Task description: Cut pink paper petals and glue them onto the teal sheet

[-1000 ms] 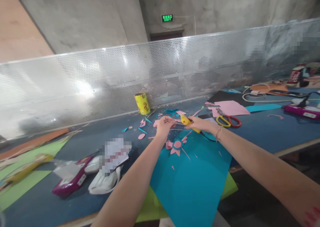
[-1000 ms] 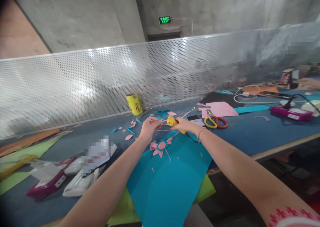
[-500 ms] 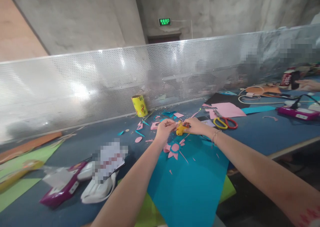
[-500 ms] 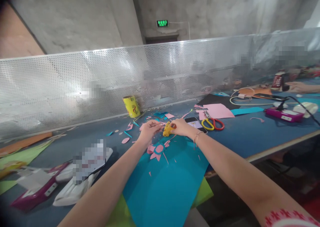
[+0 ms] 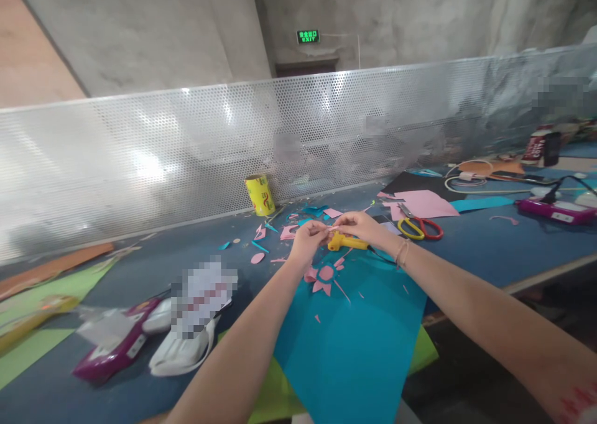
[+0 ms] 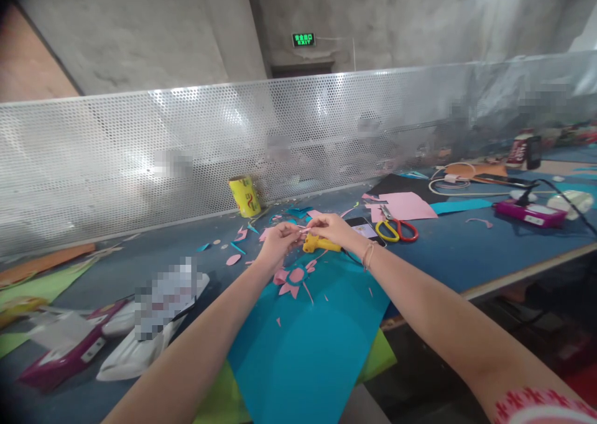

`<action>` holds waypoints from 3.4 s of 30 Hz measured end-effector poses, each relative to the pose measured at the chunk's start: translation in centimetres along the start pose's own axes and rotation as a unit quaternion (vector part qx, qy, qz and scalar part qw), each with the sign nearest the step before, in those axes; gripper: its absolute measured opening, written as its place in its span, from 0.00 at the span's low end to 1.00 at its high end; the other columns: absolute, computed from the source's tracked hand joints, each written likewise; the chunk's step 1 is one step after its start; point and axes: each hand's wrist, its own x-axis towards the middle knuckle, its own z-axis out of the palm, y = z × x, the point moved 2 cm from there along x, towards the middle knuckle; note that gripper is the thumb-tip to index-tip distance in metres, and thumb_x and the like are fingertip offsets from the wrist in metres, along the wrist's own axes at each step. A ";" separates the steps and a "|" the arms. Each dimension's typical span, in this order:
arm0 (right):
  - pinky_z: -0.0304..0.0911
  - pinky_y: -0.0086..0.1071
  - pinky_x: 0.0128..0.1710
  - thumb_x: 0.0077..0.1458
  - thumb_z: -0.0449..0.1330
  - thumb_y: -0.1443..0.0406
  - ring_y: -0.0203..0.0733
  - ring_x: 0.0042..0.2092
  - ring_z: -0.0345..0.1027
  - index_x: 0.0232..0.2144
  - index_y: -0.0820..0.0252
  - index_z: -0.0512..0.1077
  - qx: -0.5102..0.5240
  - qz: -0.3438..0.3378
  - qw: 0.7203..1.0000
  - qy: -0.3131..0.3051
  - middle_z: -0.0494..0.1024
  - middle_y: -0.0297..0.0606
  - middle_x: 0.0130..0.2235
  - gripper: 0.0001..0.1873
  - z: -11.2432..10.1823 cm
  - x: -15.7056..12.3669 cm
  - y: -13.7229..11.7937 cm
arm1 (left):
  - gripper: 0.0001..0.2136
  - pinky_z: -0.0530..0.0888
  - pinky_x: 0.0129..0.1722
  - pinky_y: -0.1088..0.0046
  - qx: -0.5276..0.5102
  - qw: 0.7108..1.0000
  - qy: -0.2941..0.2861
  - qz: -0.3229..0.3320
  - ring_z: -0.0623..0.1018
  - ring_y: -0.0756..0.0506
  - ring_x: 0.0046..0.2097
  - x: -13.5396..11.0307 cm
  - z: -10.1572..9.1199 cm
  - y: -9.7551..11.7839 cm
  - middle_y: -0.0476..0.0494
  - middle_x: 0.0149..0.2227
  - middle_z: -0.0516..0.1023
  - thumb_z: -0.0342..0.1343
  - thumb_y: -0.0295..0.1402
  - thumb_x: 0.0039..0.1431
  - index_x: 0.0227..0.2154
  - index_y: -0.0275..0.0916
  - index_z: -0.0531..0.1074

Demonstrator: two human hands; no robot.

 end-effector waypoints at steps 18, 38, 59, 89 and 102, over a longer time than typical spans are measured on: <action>0.62 0.32 0.35 0.49 0.57 0.64 0.35 0.33 0.67 0.33 0.62 0.71 -0.022 -0.052 0.998 -0.014 0.73 0.37 0.32 0.08 0.0 0.0 0.1 | 0.07 0.69 0.29 0.76 0.037 0.999 -0.016 0.003 0.72 0.53 0.24 0.2 0.0 -0.2 0.50 0.22 0.73 0.58 0.25 0.38 0.24 0.36 0.67; 0.62 0.31 0.36 0.47 0.58 0.64 0.35 0.35 0.67 0.32 0.63 0.72 0.012 -0.047 0.999 -0.017 0.74 0.40 0.37 0.09 0.4 -0.3 -0.4 | 0.11 0.64 0.25 0.80 -0.051 0.998 -0.023 -0.032 0.69 0.55 0.23 -0.4 0.8 0.2 0.52 0.20 0.70 0.62 0.27 0.35 0.23 0.36 0.65; 0.52 0.27 0.23 0.48 0.58 0.59 0.31 0.24 0.57 0.30 0.62 0.70 0.094 -0.003 0.995 0.043 0.67 0.31 0.24 0.11 0.2 -0.3 -0.3 | 0.06 0.71 0.43 0.75 -0.169 0.984 -0.047 0.001 0.76 0.52 0.33 -0.7 1.5 1.0 0.46 0.30 0.76 0.59 0.23 0.42 0.27 0.33 0.71; 0.51 0.27 0.25 0.44 0.63 0.63 0.29 0.24 0.57 0.23 0.61 0.69 0.296 0.035 0.954 -0.042 0.66 0.29 0.23 0.07 0.6 -0.7 -0.5 | 0.10 0.72 0.34 0.78 -0.099 0.994 -0.033 -0.005 0.75 0.54 0.28 -0.9 1.6 0.6 0.49 0.25 0.75 0.64 0.31 0.39 0.24 0.34 0.69; 0.55 0.26 0.26 0.45 0.61 0.63 0.29 0.25 0.61 0.25 0.62 0.70 0.203 0.029 0.978 -0.043 0.70 0.32 0.24 0.07 0.7 -0.3 0.5 | 0.02 0.74 0.28 0.73 0.083 0.996 0.006 0.041 0.76 0.49 0.25 -1.0 1.8 0.5 0.48 0.20 0.75 0.56 0.28 0.44 0.21 0.36 0.71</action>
